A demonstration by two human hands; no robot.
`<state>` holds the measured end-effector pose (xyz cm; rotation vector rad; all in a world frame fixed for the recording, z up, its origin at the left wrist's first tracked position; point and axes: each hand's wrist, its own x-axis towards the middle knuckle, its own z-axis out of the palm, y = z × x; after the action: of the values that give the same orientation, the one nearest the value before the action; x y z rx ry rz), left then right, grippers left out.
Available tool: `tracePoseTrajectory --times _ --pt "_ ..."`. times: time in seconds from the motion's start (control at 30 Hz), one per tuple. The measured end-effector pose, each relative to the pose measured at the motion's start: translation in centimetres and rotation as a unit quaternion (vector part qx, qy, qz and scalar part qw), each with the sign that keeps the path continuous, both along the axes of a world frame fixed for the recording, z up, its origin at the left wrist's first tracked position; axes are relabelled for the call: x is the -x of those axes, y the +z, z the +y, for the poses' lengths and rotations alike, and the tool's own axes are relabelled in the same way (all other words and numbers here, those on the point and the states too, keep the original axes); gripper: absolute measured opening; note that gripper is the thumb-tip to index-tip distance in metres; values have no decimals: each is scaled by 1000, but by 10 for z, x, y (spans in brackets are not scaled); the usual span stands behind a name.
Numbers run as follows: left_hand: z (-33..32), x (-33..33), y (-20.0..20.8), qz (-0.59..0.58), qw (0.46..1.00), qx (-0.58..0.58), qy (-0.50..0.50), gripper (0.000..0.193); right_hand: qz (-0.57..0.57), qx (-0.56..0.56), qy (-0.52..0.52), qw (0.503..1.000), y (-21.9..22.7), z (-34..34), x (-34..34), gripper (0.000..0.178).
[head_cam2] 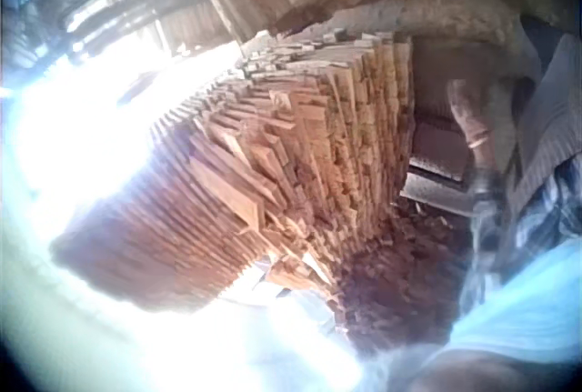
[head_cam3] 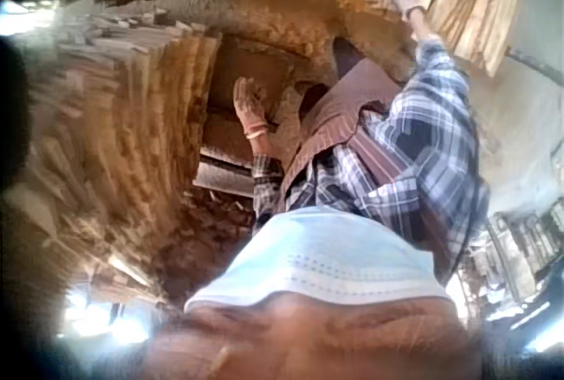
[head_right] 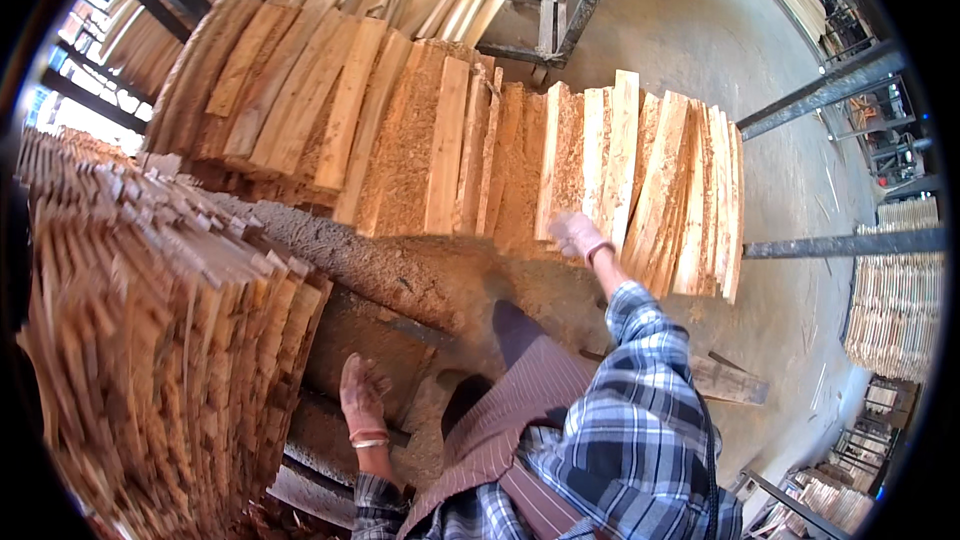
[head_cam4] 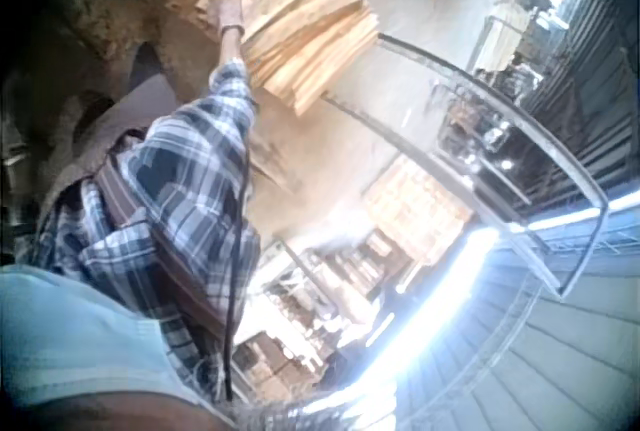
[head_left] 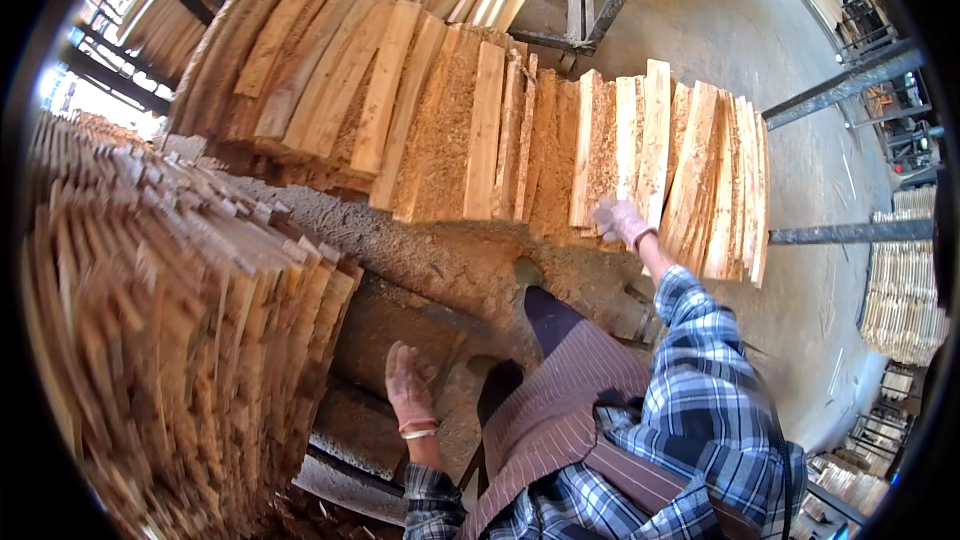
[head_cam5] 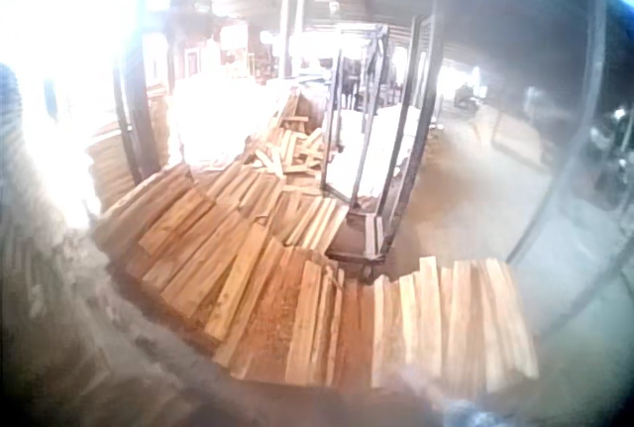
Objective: The person stacks wooden planks onto a metal rack in a lumber yard. They pick up planks from a pile, place them on the rack, and occasionally adjust the planks to align them. The person also moves a metal tray to clear the workspace.
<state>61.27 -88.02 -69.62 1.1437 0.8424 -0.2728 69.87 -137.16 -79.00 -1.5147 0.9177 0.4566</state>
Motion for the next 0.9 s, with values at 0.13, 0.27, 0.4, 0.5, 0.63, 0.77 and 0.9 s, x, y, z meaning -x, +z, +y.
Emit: tracePoseTrajectory --times 0.13,0.27,0.4,0.5,0.63,0.77,0.9 --pt "-48 -72 -112 43 998 -41 -17 47 10 -11 -20 1000 -80 30 -30 44" --pt "-97 -158 -191 100 994 -43 -28 48 11 -246 -133 960 -126 57 -82 77" --pt "-142 -205 -247 104 992 70 1 45 -10 28 18 999 -137 92 -136 96" --pt "-182 -215 -276 83 979 181 34 51 97 68 127 985 -135 98 -173 63" --pt "-262 -214 -229 60 962 244 110 70 74 31 62 995 -188 51 -139 41" --pt "-264 -211 -218 62 960 208 174 55 97 -63 26 993 -201 46 -118 35" --pt "-261 -185 -201 -95 851 -352 -378 40 -14 -162 -100 982 -197 59 -98 33"
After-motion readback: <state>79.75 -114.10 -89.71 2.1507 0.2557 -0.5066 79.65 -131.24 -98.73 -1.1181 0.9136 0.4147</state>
